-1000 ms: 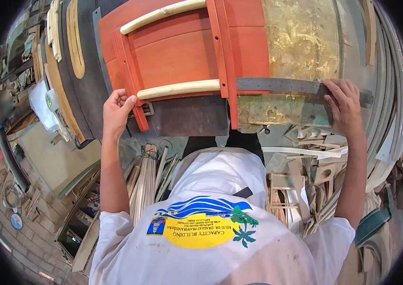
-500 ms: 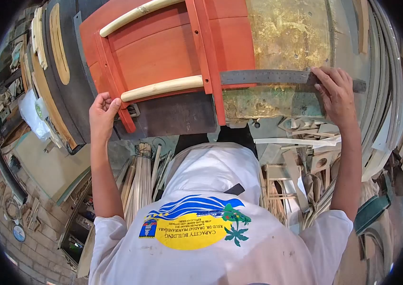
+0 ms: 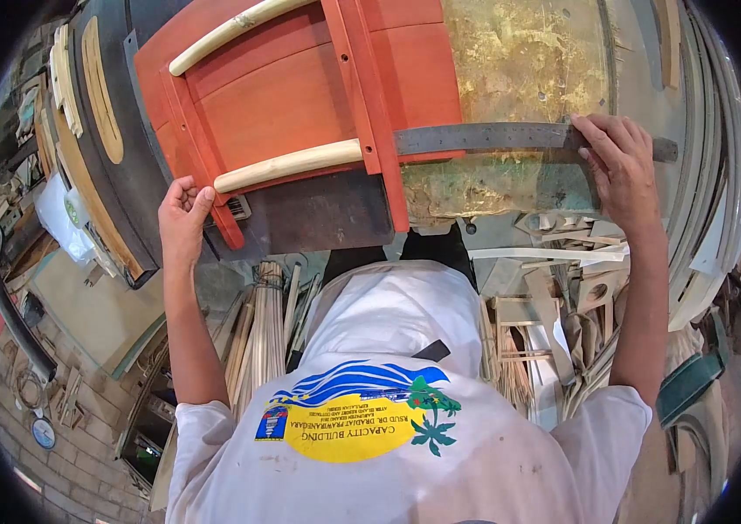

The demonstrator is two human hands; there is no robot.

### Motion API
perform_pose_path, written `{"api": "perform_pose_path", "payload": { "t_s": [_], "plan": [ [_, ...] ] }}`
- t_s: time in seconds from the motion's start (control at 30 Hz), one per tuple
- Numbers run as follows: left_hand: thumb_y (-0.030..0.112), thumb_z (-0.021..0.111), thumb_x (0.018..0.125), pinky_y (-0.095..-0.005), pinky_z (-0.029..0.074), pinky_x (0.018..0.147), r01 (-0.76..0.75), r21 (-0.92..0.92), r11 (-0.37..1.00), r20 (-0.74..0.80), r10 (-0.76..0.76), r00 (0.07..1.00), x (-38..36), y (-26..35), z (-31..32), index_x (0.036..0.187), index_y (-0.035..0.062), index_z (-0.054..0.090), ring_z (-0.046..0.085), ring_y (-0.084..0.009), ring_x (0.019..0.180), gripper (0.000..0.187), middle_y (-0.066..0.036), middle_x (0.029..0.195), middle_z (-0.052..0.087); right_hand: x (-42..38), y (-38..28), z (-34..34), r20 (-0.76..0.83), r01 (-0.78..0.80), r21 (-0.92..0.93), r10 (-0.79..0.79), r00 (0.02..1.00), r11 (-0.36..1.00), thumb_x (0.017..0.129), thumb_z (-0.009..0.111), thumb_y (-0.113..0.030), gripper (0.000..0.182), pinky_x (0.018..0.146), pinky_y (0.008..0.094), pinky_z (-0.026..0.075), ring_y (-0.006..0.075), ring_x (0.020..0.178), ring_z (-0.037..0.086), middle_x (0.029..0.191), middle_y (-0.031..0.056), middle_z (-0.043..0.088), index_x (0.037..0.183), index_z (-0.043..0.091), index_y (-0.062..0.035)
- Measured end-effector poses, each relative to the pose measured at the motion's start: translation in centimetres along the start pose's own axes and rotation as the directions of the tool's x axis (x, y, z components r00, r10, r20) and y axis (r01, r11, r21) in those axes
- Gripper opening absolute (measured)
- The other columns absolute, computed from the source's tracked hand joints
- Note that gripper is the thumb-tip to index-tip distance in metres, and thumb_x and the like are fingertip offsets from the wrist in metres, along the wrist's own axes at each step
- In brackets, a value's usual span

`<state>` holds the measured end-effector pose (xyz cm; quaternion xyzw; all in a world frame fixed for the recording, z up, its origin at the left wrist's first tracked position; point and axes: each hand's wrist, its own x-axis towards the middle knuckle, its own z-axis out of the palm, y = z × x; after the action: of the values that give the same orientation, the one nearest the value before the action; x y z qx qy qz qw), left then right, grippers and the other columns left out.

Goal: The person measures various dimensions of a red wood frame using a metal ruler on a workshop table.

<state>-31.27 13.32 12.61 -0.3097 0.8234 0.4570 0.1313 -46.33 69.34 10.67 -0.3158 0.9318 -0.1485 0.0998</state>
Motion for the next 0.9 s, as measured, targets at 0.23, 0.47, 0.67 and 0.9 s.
{"api": "perform_pose_path", "payload": {
  "t_s": [0.23,0.47,0.67,0.9],
  "plan": [
    [0.018,0.075,0.092,-0.0189,0.046,0.073,0.012,0.014,1.000,-0.006,-0.011,1.000,0.0,0.0,0.1,0.111,0.0003,0.060,0.053,-0.0036,0.080,0.030,0.003,0.089,0.059,0.0,0.1,0.1,-0.023,0.018,-0.015,-0.018,1.000,1.000,0.083,0.070,-0.007,0.044,0.098,0.0426,0.042,0.0267,0.103,0.058,0.109,0.0054,0.065,0.126,0.065,-0.0127],
    [0.015,0.075,0.092,-0.0186,0.045,0.071,0.015,0.005,1.000,-0.020,-0.015,1.000,0.0,-0.2,0.2,0.113,-0.0005,0.059,0.052,-0.0034,0.080,0.031,0.003,0.091,0.058,-0.1,0.2,0.2,-0.012,0.004,0.006,-0.004,1.000,1.000,0.082,0.070,-0.005,0.044,0.097,0.0419,0.042,0.0270,0.104,0.058,0.110,0.0055,0.064,0.125,0.065,-0.0120],
    [0.009,0.074,0.091,-0.0206,0.048,0.071,-0.007,-0.045,0.999,-0.025,0.006,1.000,0.1,-0.9,0.4,0.113,-0.0019,0.059,0.055,-0.0050,0.080,0.029,0.002,0.091,0.058,-0.1,-0.1,-0.1,-0.003,-0.033,0.004,0.033,0.999,0.999,0.084,0.068,-0.004,0.039,0.098,0.0433,0.042,0.0319,0.107,0.057,0.113,0.0088,0.063,0.123,0.064,-0.0095],
    [0.017,0.077,0.086,-0.0301,0.055,0.077,0.017,0.064,0.998,-0.062,-0.013,0.998,-0.3,0.2,0.9,0.108,-0.0035,0.065,0.067,-0.0146,0.085,0.032,-0.011,0.095,0.071,-0.2,0.4,-0.9,-0.057,-0.193,0.035,0.195,0.979,0.980,0.092,0.061,-0.003,0.034,0.097,0.0426,0.046,0.0360,0.112,0.057,0.120,0.0158,0.060,0.126,0.060,-0.0054]
  ]
}}
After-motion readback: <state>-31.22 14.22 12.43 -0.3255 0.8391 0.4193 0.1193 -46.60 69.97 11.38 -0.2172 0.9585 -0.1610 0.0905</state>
